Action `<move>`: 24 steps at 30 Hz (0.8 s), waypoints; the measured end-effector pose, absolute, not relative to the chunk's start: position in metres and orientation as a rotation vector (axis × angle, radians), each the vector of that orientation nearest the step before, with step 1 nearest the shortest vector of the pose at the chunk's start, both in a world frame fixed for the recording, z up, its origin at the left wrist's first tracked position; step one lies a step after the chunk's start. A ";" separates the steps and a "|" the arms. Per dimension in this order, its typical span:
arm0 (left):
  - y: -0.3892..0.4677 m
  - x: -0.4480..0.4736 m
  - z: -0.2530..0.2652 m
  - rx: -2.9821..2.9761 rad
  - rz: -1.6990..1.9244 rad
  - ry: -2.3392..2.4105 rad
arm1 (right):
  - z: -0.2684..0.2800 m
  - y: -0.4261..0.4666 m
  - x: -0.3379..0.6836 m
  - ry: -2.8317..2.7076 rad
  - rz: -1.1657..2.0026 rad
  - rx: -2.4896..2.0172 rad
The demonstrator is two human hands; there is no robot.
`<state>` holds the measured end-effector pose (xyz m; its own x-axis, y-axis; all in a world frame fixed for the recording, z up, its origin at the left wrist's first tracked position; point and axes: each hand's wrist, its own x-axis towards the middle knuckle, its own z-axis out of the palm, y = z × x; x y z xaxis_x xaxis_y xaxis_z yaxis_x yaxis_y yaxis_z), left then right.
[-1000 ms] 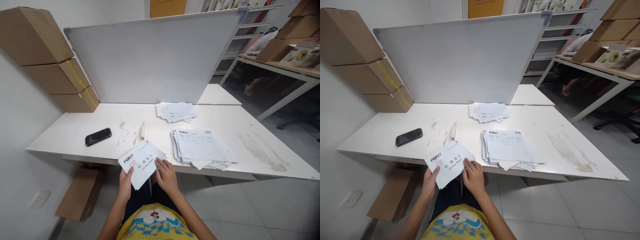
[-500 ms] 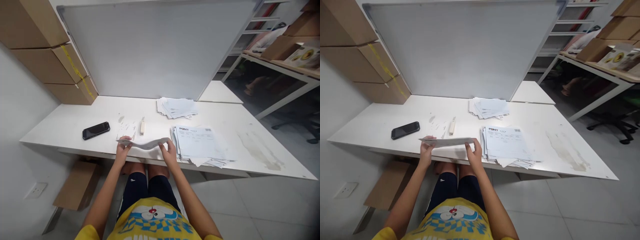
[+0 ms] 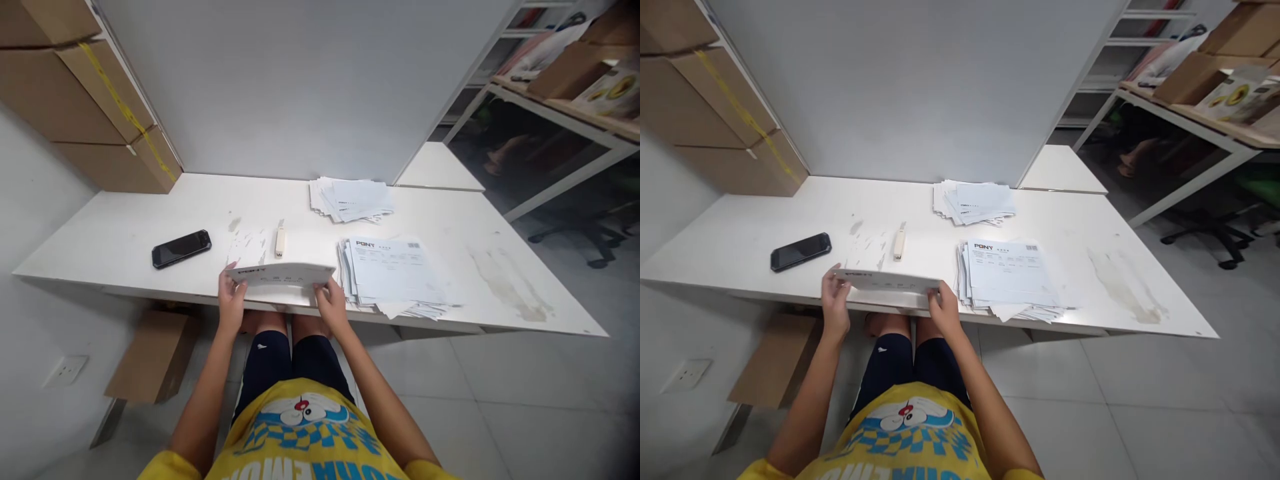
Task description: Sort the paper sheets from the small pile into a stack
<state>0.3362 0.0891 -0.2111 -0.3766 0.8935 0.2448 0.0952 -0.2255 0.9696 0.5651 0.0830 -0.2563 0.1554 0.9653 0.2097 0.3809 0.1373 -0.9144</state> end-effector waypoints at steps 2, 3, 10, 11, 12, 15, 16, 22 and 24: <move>0.090 0.329 -0.199 1.249 1.762 1.421 | -0.259 0.078 0.567 -1.439 0.727 -1.471; 0.092 0.325 -0.194 1.280 1.792 1.425 | -0.259 0.076 0.567 -1.445 0.739 -1.485; 0.139 0.322 -0.209 1.705 1.451 1.710 | -0.254 0.095 0.567 -1.243 1.150 -1.555; 0.147 0.325 -0.214 1.796 1.353 1.725 | -0.252 0.099 0.566 -1.210 1.201 -1.563; 0.153 0.328 -0.218 1.894 1.256 1.719 | -0.251 0.103 0.565 -1.175 1.236 -1.566; 0.168 0.340 -0.225 2.204 0.969 1.585 | -0.247 0.108 0.562 -1.025 1.244 -1.574; 0.171 0.344 -0.226 2.298 0.875 1.533 | -0.246 0.108 0.560 -0.986 1.228 -1.572; 0.170 0.365 -0.234 2.512 0.602 1.576 | -0.249 0.105 0.556 -0.975 1.185 -1.557; 0.166 0.369 -0.238 2.511 0.623 1.610 | -0.249 0.105 0.557 -0.973 1.182 -1.539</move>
